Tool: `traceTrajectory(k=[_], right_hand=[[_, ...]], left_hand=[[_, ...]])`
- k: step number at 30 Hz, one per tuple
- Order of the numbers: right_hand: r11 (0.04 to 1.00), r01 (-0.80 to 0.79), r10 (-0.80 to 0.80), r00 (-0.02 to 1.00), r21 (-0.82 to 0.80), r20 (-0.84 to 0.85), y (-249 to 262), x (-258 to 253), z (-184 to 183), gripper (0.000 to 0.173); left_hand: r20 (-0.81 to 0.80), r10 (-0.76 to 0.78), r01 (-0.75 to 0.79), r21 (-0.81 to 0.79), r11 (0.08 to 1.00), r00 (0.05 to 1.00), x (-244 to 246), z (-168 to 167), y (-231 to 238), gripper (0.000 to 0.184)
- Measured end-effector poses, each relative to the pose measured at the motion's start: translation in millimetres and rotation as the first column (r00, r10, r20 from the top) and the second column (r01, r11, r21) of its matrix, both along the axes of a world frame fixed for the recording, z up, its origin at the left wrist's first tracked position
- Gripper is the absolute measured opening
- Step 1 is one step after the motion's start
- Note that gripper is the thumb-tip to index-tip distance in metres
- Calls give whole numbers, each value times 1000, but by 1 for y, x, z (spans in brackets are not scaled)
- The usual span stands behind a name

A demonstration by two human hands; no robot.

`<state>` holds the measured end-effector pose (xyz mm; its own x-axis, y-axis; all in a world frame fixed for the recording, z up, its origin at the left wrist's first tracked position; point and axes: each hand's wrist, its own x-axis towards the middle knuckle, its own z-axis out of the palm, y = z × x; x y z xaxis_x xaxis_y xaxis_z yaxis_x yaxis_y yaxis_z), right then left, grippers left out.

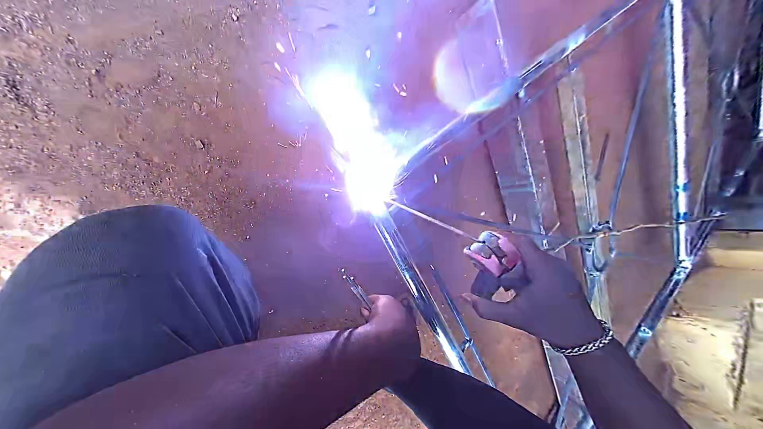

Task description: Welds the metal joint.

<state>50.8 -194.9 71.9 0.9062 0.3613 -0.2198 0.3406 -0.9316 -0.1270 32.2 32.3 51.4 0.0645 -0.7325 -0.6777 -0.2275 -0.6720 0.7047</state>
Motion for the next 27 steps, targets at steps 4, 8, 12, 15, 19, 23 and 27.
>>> traceTrajectory(k=[4, 8, 12, 15, 19, 23, 27], right_hand=[[1000, 1, -1, 1000, 4, -3, -1, 0, -1, 94], [1000, -16, 16, 1000, -14, 17, -4, -1, -2, 93], [1000, -10, 10, 1000, 11, 9, -5, 0, -3, 92], [1000, 15, -15, 1000, 9, -14, -1, 0, 0, 94], [1000, 13, -13, 1000, 6, -13, -2, 0, -1, 95], [1000, 22, -22, 1000, 0, -5, -3, 0, -2, 94], [999, 27, -27, 1000, -38, 4, -5, 1, -3, 94]], left_hand=[[-53, 55, -54, 15, 998, 997, 10, 17, 8, 40], [75, 10, -7, -40, 999, 997, -27, -52, -27, 28], [104, -60, 60, -1, 998, 993, -30, -54, -33, 23], [89, 53, -46, -79, 996, 995, -27, -44, -19, 25], [-94, 84, -82, 30, 996, 992, 11, 13, 5, 42], [-95, 129, -128, 19, 992, 987, 10, 7, 2, 45], [250, 364, -177, -552, 815, 897, -44, -107, -23, 38]])
